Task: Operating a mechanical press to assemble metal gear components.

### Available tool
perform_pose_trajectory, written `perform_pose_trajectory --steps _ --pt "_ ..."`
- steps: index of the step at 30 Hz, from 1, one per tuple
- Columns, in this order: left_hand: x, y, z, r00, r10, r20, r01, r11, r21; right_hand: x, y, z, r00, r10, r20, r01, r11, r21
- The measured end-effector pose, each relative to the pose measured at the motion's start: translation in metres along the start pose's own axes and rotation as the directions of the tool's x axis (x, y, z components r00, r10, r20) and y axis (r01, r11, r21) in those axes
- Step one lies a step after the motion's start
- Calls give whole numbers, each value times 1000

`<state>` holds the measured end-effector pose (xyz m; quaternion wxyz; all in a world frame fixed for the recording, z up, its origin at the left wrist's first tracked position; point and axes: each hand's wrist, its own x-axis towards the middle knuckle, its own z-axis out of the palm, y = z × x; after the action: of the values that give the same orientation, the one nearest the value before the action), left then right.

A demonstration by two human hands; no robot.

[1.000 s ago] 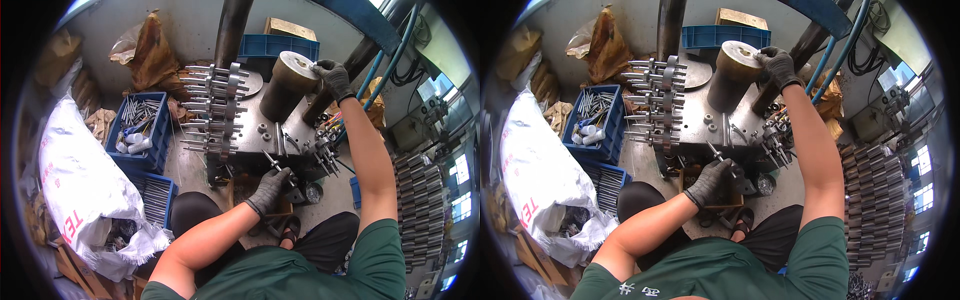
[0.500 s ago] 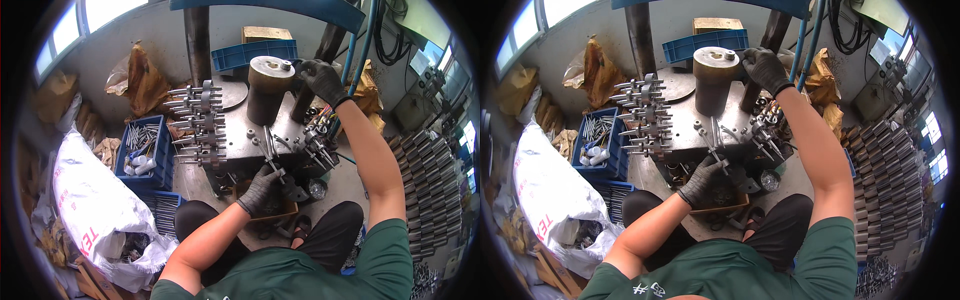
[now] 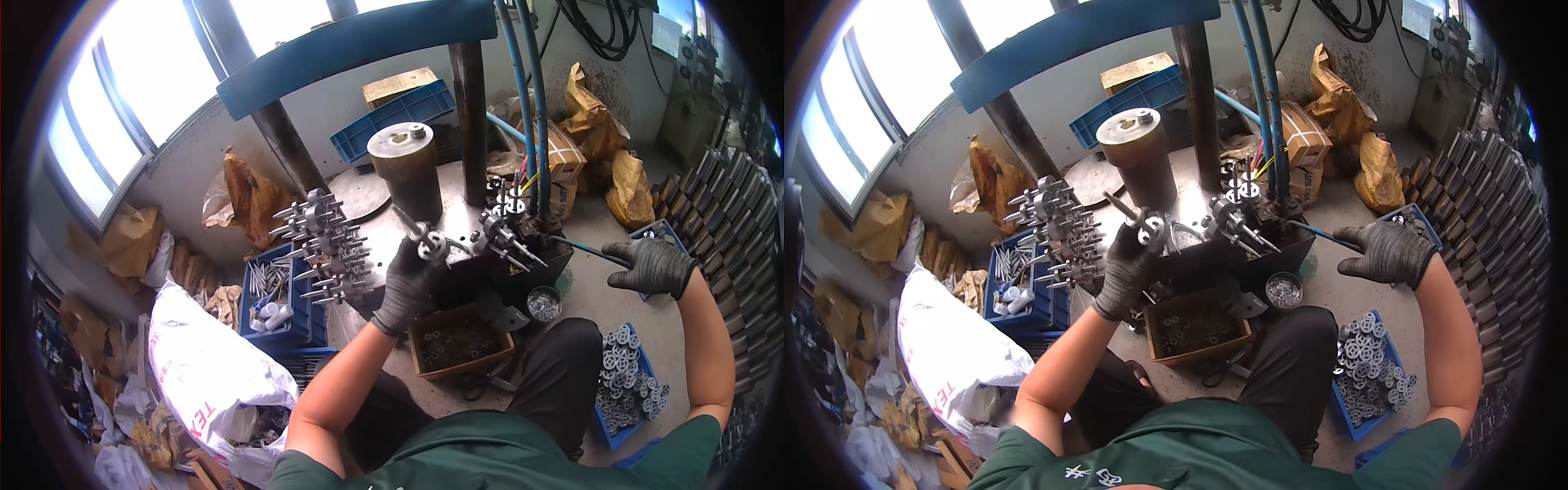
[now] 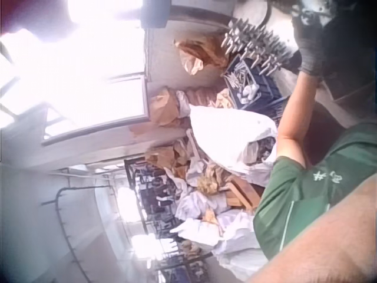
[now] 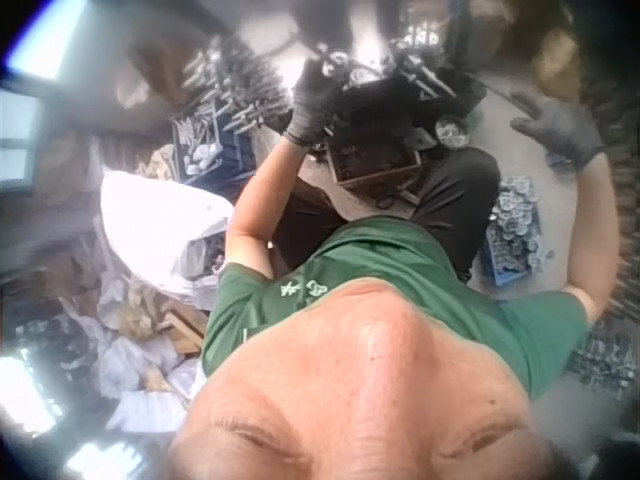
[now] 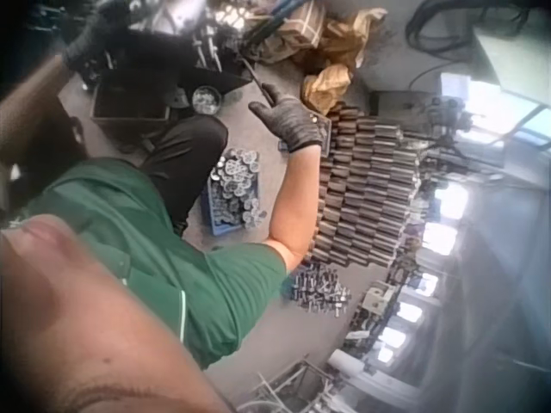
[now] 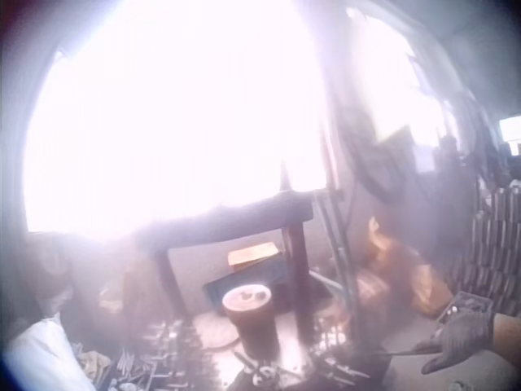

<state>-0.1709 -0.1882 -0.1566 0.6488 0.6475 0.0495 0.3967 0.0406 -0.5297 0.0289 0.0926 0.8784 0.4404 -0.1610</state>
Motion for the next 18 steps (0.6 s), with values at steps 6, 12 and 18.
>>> perform_pose_trajectory --steps 6,12,18 --pt "180 48 -12 965 262 20 -259 933 251 5 -7 23 960 -123 -253 128 992 4" --pt "289 19 -33 957 280 -78 -229 892 389 17 -8 32 931 -216 -295 212 976 -48" --pt "296 2 -30 966 218 -139 -172 942 287 20 -3 38 931 -233 -281 231 972 -40"
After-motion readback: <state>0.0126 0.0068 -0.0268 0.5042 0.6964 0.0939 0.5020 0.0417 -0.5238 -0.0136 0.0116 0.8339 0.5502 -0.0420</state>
